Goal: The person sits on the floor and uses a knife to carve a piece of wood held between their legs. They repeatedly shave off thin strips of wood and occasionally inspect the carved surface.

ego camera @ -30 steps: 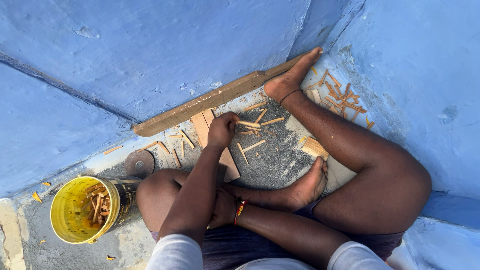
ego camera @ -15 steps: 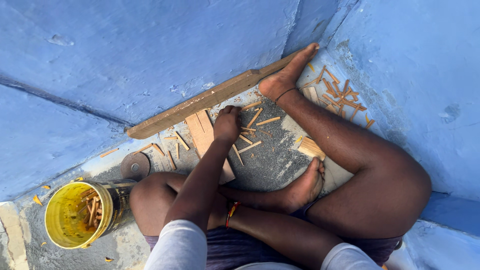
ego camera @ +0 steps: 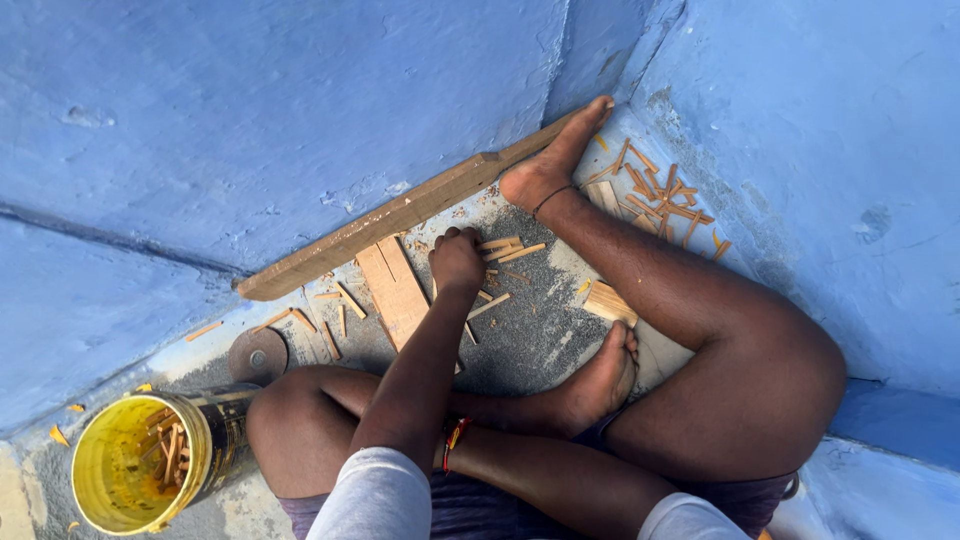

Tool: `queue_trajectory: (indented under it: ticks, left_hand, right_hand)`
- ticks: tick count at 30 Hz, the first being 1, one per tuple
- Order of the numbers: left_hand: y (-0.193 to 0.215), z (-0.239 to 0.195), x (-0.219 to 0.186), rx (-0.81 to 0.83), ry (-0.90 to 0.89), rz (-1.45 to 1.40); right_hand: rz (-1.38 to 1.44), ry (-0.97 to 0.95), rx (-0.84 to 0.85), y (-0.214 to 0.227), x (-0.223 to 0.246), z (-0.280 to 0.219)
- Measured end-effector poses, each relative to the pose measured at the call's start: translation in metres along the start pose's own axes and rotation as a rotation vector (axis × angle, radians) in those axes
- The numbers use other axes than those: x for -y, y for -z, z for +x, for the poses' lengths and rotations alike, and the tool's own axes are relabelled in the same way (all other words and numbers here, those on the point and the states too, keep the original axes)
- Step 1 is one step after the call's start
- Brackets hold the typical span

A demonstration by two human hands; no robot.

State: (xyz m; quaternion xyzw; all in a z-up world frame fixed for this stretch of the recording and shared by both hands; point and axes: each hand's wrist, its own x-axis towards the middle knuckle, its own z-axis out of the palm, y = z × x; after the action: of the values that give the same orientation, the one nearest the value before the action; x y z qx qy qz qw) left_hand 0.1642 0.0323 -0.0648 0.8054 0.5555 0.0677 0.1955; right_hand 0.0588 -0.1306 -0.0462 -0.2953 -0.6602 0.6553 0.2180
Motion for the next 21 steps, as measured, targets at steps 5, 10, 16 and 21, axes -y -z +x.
queue_trajectory:
  ticks: [5,10,16,21]
  left_hand:
    - [-0.004,0.001,0.008,-0.083,-0.084,-0.319]
    - [0.017,-0.006,0.001,0.156,-0.219,-0.869]
    - [0.079,-0.047,0.0,0.253,-0.36,-1.332]
    - [0.11,-0.066,0.051,0.276,-0.419,-1.392]
  right_hand:
    - [-0.111,-0.003,-0.213,-0.014,-0.018,0.0]
    - [-0.354,0.202,-0.489,-0.023,-0.022,-0.004]
    - [-0.466,0.599,-0.647,-0.013,0.013,-0.015]
    - [-0.508,0.599,-0.696,-0.009,0.035,-0.019]
